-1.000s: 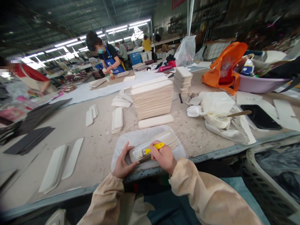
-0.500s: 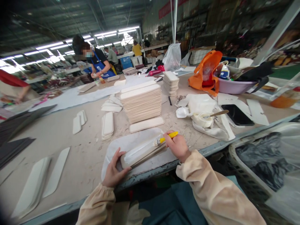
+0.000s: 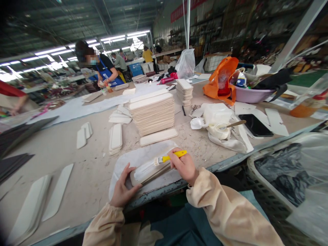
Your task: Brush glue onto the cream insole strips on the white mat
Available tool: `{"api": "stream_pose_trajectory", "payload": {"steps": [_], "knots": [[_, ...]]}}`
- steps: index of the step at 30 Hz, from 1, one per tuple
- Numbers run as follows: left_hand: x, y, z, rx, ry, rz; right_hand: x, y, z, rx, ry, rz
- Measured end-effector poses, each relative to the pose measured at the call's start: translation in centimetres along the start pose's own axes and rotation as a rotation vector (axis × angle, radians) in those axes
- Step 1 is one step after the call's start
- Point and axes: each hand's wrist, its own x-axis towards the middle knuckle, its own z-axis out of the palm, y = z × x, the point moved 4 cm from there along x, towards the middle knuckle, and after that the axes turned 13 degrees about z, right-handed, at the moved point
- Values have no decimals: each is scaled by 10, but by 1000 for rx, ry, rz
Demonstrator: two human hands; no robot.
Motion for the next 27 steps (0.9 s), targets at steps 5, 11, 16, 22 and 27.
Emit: {"api": "stream_pose_trajectory", "payload": {"steps": [5,11,16,22,27], "knots": [[-1,1,-1,-2,-3,-1,4,3,10,-147,-67,-20],[-1,-2,0,-20,-3,-4,16,6,-45,-314,251,66],[-1,-2,1,-28,-3,2,13,5,-44,-109,274,4],[-1,0,0,-25,-7,-6,8,6,8,-7,-11,-42],[-2,-2,0,-29,-3,-8,11,8,-6,-223,138,-33]]}}
